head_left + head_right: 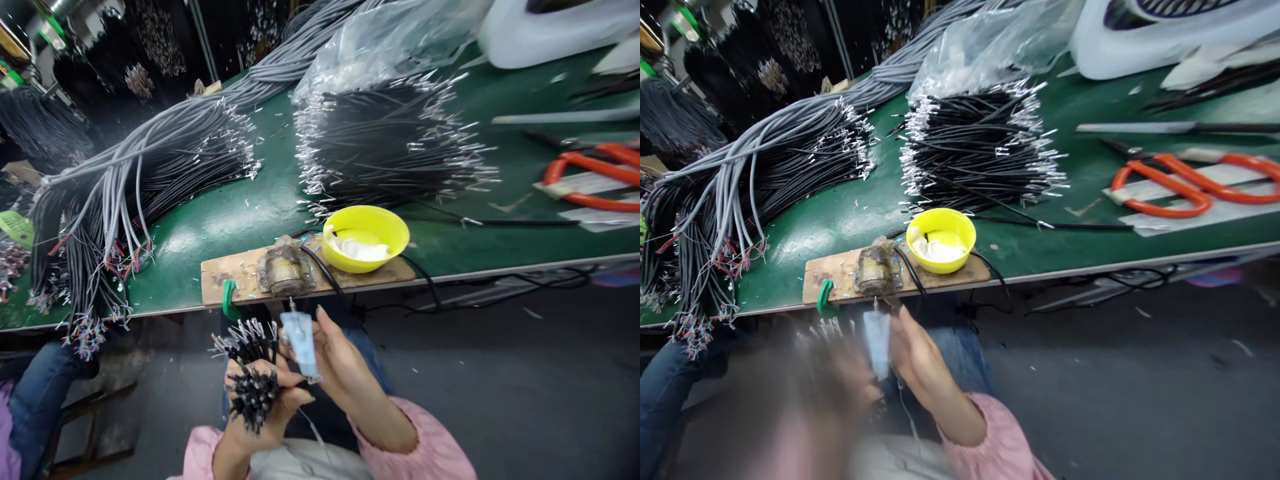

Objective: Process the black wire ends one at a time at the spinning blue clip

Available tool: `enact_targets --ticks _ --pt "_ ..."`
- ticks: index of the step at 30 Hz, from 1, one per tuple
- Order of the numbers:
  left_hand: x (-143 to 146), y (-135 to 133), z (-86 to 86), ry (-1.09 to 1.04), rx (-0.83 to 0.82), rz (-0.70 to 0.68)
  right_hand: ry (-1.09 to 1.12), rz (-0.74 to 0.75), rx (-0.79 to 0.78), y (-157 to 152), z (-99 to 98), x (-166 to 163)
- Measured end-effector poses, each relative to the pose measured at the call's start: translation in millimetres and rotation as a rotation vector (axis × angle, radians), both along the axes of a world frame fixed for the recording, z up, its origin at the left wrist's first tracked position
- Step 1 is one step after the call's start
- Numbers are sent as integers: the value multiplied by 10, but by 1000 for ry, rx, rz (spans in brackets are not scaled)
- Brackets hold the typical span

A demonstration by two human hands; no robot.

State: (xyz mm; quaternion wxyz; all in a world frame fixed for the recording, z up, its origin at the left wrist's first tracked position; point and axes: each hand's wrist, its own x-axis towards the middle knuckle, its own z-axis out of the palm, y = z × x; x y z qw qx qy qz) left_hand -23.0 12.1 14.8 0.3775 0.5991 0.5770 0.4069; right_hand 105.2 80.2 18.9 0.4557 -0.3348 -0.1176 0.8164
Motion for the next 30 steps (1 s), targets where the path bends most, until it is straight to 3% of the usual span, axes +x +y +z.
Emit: enact_targets --ticks 3,7,13,16,18,22,30 --pt "23 -25 54 10 -33 -79 -74 -40 9 -34 -91 48" --pt "82 -54 159 -17 -84 -19 -274 -100 148 -170 -197 149" --pt "155 -44 276 -165 -211 91 -813 -248 615 -431 -149 301" --pt "206 -99 243 -235 -307 103 -924 -255 963 -498 -36 282" --pt "239 -166 182 -263 -355 144 -929 -211 1106 -511 24 250" --pt "267 -289 67 -320 -381 313 -892 -166 1105 -502 53 217" --pt "214 -330 50 -407 -302 341 -837 -147 1032 -494 37 223"
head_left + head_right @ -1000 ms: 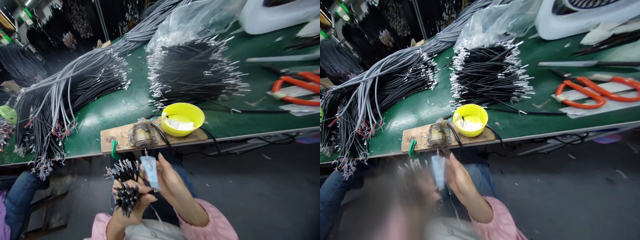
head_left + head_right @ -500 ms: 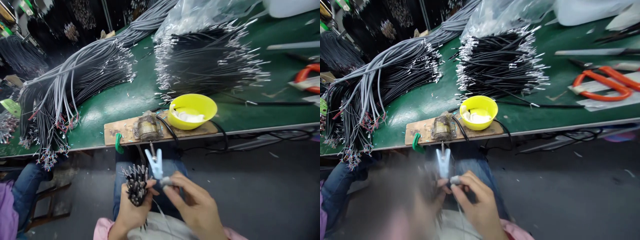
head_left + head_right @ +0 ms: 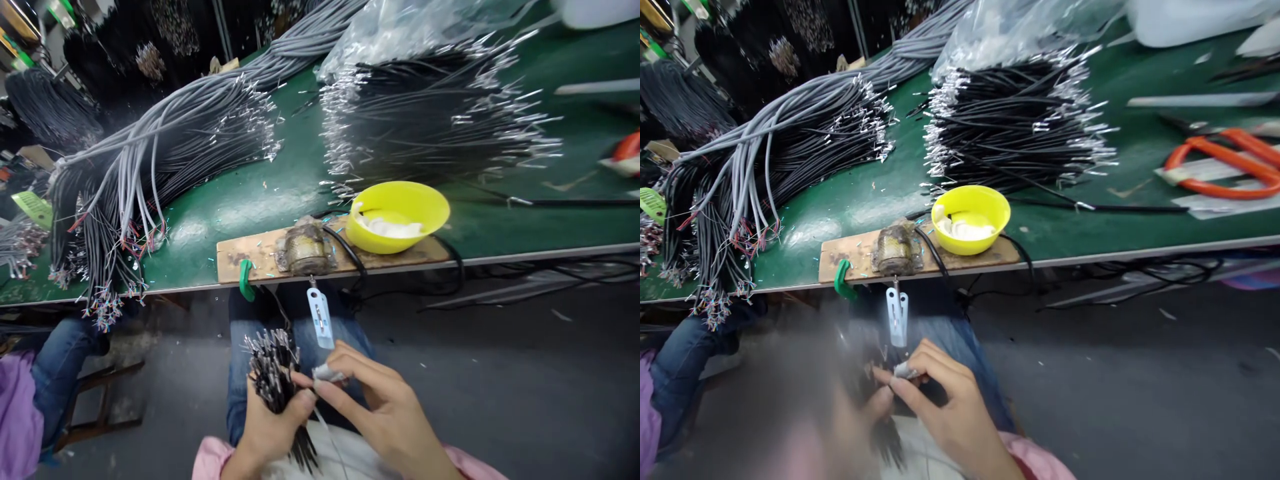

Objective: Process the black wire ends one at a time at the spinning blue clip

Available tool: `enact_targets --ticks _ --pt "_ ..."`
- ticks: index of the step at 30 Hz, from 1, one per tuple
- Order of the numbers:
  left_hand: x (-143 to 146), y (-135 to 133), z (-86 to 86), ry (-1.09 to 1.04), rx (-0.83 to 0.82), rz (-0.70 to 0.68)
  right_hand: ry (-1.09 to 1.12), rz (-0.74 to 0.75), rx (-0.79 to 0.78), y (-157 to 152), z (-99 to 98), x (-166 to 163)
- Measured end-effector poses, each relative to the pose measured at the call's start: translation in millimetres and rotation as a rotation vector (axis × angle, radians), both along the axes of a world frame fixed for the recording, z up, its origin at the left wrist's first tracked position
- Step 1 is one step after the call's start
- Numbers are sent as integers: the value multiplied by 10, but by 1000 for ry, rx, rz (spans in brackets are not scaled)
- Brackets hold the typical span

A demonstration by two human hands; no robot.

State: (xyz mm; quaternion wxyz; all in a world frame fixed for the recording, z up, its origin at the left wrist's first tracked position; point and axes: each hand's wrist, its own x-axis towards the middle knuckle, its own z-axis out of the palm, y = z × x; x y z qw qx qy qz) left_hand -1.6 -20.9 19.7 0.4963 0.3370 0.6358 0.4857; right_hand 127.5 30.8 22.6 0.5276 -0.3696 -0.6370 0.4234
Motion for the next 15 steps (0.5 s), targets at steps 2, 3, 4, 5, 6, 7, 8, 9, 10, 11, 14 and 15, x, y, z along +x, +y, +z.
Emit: enact_targets --ticks 2,3,4,5,6,7,8,9,10,11,14,15 --pt "-22 10 -14 -35 41 -63 -6 40 -39 3 -1 2" --pt "-32 15 -22 -55 61 -94 -9 61 -60 4 -5 4" --pt "-39 20 -29 -75 79 -119 -10 73 -76 5 -10 4" --pt "-43 23 -35 -93 91 -134 -10 78 -90 6 -17 4" --pt "-44 24 -39 -102 97 -139 -7 81 -103 6 -25 3" --pt "-42 23 -42 -101 100 -137 -1 80 -117 7 -34 0" --pt "-36 19 -44 -93 103 -125 5 79 -131 7 -42 -5" --pt "-27 13 -43 -81 104 -102 10 80 -146 8 -50 -11" --pt "-17 5 -40 -68 104 -77 13 79 -158 8 -57 -18" --pt "-5 -4 -32 -56 98 -49 13 77 -167 9 -63 -25" --pt "28 -22 26 -40 51 38 -16 41 -151 11 -68 -43" --pt "36 -22 56 -29 27 67 -41 16 -127 9 -67 -48"
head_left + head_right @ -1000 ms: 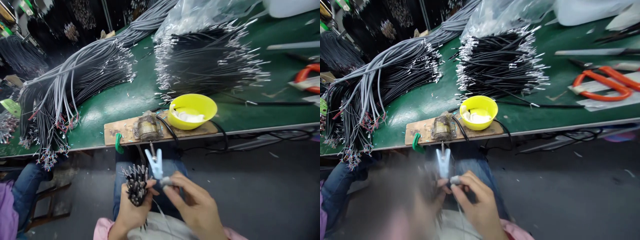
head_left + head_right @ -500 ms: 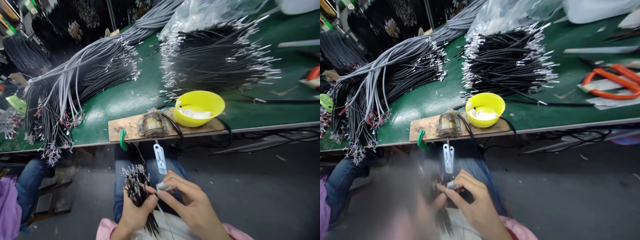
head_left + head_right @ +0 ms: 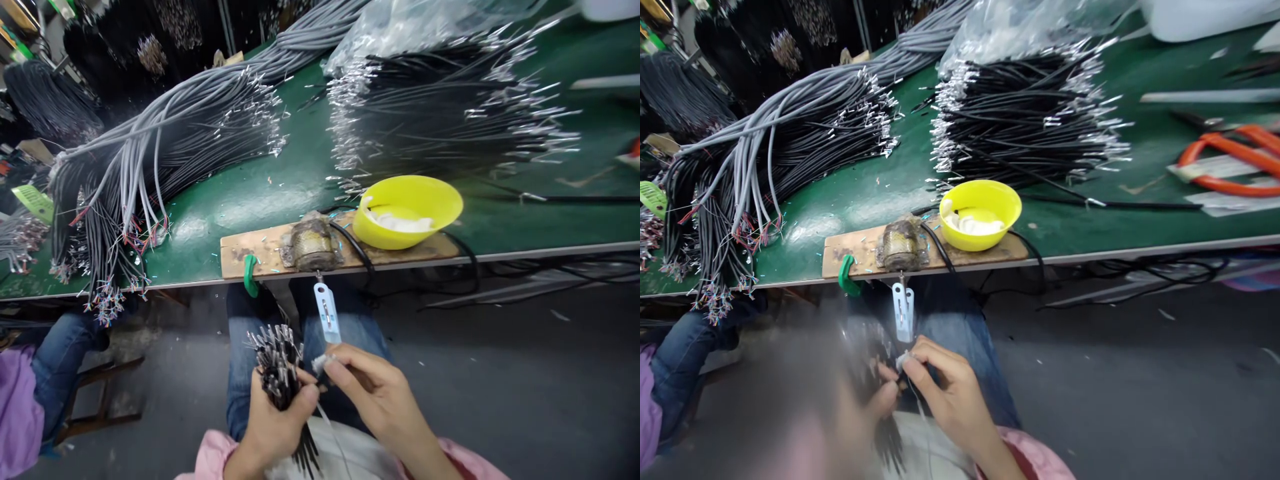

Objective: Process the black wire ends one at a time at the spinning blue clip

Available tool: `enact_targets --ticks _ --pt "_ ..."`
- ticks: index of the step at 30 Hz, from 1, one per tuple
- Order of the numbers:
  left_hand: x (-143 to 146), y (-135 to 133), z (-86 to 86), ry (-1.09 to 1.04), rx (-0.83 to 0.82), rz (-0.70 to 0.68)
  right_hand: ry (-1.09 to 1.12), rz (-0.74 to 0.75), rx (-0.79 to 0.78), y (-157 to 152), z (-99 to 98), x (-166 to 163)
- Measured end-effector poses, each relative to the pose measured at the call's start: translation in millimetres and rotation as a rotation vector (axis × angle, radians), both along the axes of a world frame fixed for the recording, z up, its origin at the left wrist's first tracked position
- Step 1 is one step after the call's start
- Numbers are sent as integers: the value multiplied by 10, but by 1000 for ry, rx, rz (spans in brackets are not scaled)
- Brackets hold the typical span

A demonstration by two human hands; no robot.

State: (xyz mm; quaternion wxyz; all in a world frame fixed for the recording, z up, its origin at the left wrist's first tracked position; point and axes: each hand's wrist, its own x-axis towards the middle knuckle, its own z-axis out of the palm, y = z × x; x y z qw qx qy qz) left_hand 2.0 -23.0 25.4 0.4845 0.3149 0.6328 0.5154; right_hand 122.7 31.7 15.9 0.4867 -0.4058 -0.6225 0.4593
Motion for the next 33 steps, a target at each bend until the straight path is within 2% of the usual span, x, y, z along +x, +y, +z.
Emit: enact_targets --ticks 2,6,10,12,15,17,21,25,33 --pt "14 13 64 28 -55 33 -58 -57 84 -11 4 -13" --pt "60 55 112 42 -140 7 -109 -210 310 -68 -4 -69" --pt "124 67 46 10 -87 136 -95 -303 391 -114 -10 -126" --pt "130 81 29 -26 -75 93 -54 -271 336 -111 6 -131" --pt "105 135 48 -170 -89 -69 18 -221 212 -85 32 -116" --pt "86 177 70 -265 -106 -115 50 -211 139 -68 31 -104" --pt "77 215 79 -335 -135 -119 113 -219 35 -44 -16 -80" --pt "82 196 41 -359 -211 -132 168 -288 -80 -8 -91 -41" --pt "70 192 53 -272 -300 -188 242 -416 -233 34 -329 18"
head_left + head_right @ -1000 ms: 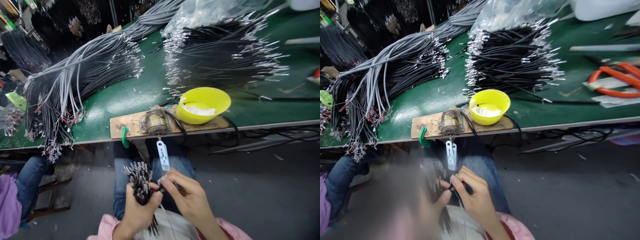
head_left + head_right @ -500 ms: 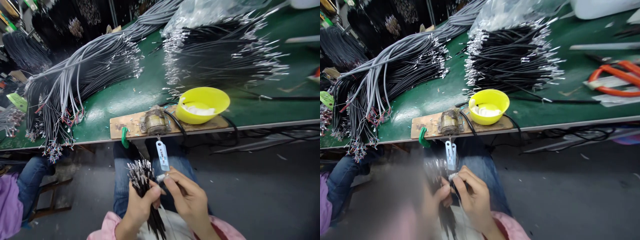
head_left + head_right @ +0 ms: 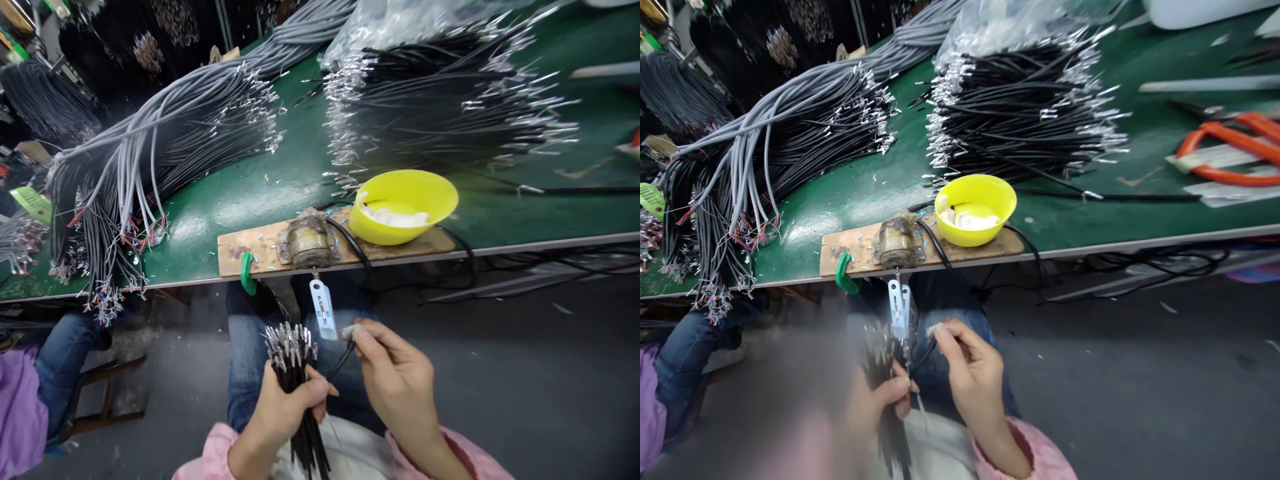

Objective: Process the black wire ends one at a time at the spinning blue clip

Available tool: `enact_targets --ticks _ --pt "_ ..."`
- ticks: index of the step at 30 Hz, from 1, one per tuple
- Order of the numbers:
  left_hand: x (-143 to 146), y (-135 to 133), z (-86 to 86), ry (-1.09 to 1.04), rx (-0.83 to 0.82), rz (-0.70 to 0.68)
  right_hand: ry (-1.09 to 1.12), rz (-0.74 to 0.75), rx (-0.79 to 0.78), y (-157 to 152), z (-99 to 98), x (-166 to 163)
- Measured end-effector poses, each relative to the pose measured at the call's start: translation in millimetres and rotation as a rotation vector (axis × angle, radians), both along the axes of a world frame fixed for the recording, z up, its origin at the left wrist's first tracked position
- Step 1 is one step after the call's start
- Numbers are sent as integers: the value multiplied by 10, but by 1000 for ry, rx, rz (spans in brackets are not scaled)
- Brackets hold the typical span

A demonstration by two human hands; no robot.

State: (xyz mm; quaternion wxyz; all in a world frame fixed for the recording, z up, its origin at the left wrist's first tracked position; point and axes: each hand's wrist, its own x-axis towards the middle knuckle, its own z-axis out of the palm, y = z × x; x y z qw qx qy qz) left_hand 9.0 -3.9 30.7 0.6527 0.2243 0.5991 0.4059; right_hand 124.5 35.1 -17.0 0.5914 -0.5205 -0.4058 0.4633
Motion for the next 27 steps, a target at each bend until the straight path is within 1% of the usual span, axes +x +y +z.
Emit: enact_targets --ticks 2,4,9,11,12,13,15,17,18,19,22,23,25,27 --pt "2 -7 6 23 -4 -23 -2 10 10 -6 -9 4" --pt "2 -24 0 47 21 -29 -29 9 44 -9 27 3" --pt "-10 -92 7 149 103 31 -174 -28 185 -5 186 -15" --pt "-15 -121 9 176 76 -6 -186 -8 221 -1 196 -11" --pt "-20 -136 -3 198 69 49 -173 5 216 2 182 -1" --pt "-26 -151 -24 196 85 74 -149 6 196 7 157 14" --pt "-47 -178 -87 191 113 60 -78 -42 129 26 94 59" --pt "-83 -188 -153 170 118 36 12 -123 61 51 47 110" --pt "-105 -182 -176 160 115 35 64 -129 38 65 39 133" --pt "-129 -166 -188 150 109 36 117 -106 15 76 41 150" --pt "-193 -77 -164 150 83 66 261 76 -48 90 91 162" --pt "-206 -42 -142 166 82 101 280 112 -59 86 110 151" --pt "-207 13 -96 190 78 152 236 119 -39 60 138 109" --pt "-166 37 -67 172 80 189 98 109 40 12 158 38"
